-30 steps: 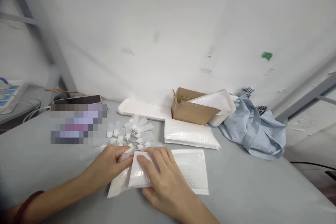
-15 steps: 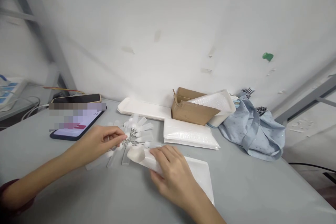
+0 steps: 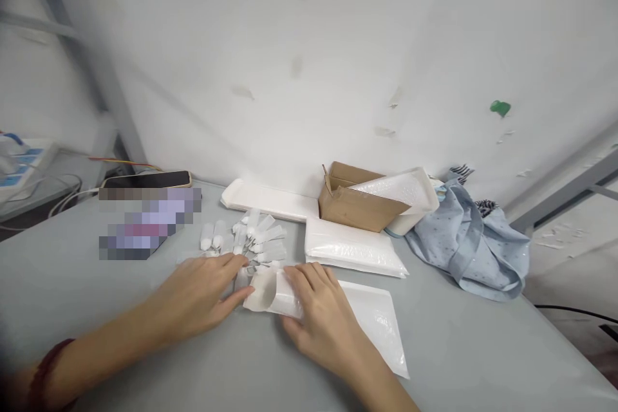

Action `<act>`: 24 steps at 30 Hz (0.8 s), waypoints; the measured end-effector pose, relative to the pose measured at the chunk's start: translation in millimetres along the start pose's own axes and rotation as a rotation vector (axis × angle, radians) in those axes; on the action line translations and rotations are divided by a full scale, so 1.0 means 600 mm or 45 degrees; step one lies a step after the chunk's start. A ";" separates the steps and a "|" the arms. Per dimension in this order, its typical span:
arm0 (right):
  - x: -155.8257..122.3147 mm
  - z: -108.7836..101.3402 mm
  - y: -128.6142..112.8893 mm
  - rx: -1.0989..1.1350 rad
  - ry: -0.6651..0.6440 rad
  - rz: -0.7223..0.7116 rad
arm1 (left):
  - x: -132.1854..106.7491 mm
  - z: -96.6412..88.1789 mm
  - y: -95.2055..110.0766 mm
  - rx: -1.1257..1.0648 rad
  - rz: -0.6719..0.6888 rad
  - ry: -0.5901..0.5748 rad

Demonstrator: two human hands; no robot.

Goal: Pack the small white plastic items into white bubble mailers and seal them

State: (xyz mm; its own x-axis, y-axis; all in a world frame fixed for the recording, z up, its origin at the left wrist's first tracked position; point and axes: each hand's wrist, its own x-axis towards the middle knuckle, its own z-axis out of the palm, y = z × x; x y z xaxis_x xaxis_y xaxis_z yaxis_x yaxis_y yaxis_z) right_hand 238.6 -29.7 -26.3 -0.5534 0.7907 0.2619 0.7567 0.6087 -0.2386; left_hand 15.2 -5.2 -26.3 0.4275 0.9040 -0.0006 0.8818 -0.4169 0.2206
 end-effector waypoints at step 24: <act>0.004 0.008 0.006 0.053 0.118 0.045 | 0.004 -0.014 -0.005 -1.524 -0.192 0.159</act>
State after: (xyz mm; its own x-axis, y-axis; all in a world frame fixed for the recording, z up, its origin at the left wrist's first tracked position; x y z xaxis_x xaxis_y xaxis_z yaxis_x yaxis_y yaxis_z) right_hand 238.3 -25.3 -30.8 -0.4904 0.8034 0.3378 0.7591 0.5841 -0.2872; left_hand 11.9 -0.7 -19.1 0.2559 0.9664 -0.0242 0.1508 -0.0152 0.9884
